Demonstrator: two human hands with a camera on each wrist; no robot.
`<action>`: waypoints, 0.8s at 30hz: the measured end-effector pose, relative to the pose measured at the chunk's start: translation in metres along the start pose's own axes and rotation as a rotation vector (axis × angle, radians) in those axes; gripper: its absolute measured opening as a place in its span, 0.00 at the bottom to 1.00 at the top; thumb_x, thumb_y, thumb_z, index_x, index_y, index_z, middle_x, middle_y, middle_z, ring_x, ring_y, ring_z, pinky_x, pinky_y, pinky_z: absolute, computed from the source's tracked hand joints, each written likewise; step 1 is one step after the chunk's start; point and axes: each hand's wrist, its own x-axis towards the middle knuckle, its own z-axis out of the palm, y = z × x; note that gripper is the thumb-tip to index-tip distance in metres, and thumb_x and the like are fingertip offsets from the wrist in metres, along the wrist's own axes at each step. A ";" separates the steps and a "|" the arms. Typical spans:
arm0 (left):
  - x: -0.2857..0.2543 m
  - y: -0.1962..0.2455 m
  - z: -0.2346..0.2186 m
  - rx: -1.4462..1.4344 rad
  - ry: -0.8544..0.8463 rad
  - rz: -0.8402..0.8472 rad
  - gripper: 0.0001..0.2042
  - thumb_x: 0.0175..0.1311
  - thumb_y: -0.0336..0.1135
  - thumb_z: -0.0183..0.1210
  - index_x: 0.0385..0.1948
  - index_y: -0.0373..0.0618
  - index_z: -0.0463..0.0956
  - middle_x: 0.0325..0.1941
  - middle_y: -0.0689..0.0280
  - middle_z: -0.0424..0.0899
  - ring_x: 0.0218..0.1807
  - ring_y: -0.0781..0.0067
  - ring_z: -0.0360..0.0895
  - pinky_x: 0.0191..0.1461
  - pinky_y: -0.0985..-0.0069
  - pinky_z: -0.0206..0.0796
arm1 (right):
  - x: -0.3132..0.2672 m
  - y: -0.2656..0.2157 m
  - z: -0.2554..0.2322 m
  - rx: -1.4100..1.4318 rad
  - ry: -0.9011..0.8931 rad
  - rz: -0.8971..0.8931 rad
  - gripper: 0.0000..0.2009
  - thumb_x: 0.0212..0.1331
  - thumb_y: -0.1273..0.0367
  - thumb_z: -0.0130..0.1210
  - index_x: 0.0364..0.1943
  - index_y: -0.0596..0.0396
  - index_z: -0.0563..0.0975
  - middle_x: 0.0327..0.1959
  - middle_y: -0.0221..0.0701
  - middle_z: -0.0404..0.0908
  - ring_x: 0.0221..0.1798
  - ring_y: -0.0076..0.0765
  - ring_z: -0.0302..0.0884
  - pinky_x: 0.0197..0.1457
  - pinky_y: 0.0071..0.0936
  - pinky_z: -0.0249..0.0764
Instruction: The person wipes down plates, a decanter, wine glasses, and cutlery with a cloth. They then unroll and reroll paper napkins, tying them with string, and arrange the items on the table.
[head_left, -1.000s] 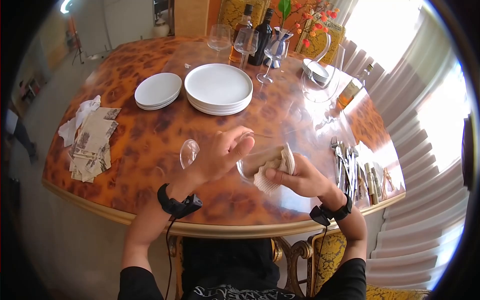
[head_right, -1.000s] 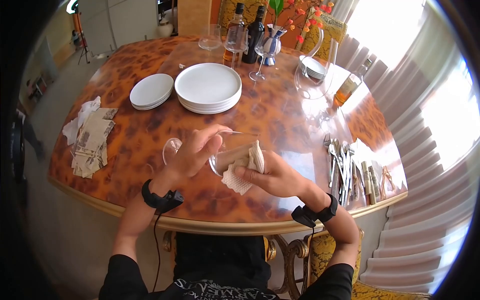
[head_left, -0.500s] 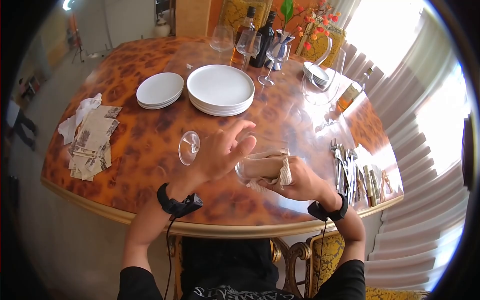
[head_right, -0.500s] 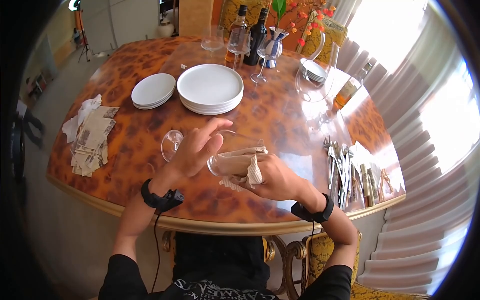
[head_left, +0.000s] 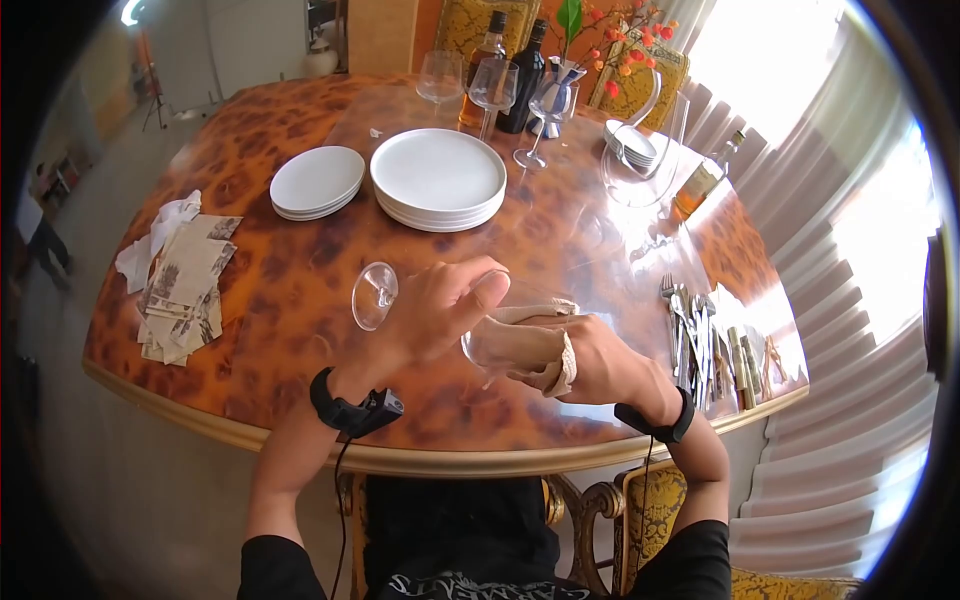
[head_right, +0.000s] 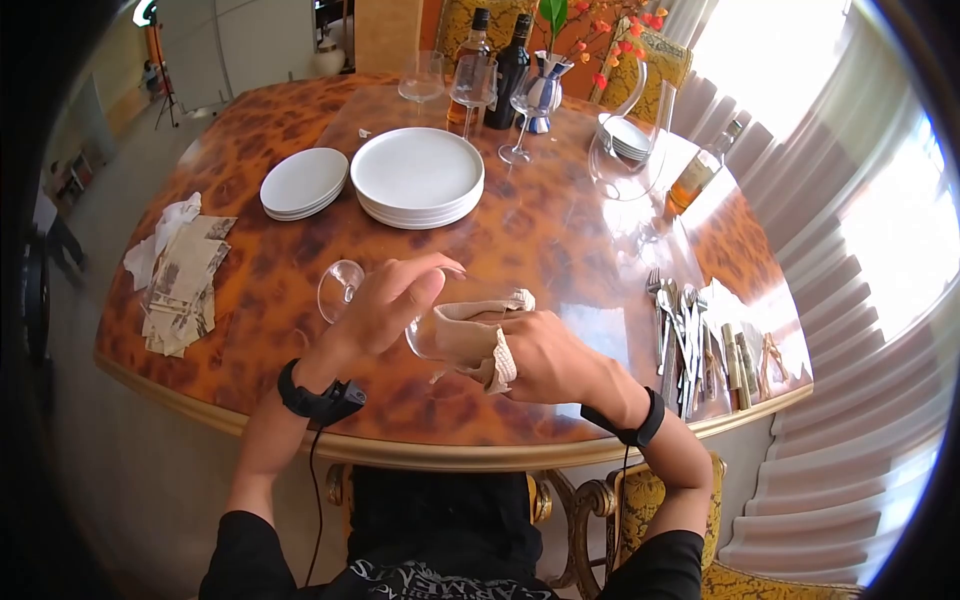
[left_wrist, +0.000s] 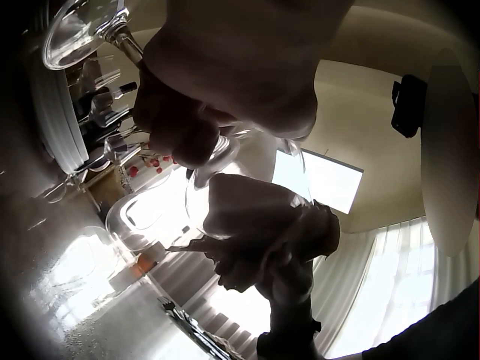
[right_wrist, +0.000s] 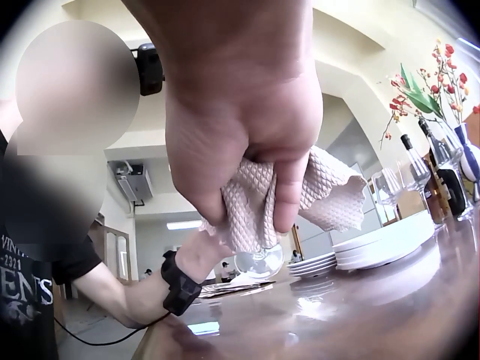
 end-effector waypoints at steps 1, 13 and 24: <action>-0.001 0.000 0.001 0.002 0.001 0.000 0.40 0.61 0.70 0.46 0.62 0.40 0.63 0.26 0.55 0.76 0.28 0.64 0.78 0.33 0.66 0.65 | 0.001 0.001 0.002 0.112 0.062 0.006 0.13 0.60 0.65 0.61 0.45 0.57 0.78 0.39 0.42 0.82 0.37 0.51 0.79 0.38 0.39 0.77; -0.004 0.008 -0.002 0.148 -0.035 -0.016 0.30 0.64 0.62 0.48 0.51 0.40 0.69 0.24 0.52 0.79 0.27 0.51 0.79 0.36 0.60 0.70 | -0.002 -0.002 0.010 0.388 0.040 0.118 0.16 0.56 0.72 0.64 0.49 0.59 0.79 0.48 0.41 0.83 0.45 0.41 0.81 0.51 0.36 0.75; -0.006 0.020 0.007 0.241 0.056 0.196 0.41 0.60 0.63 0.56 0.66 0.40 0.54 0.49 0.49 0.80 0.44 0.50 0.81 0.47 0.60 0.72 | -0.001 -0.011 -0.004 0.996 0.455 0.574 0.18 0.69 0.62 0.54 0.55 0.61 0.71 0.42 0.30 0.80 0.42 0.23 0.76 0.43 0.27 0.77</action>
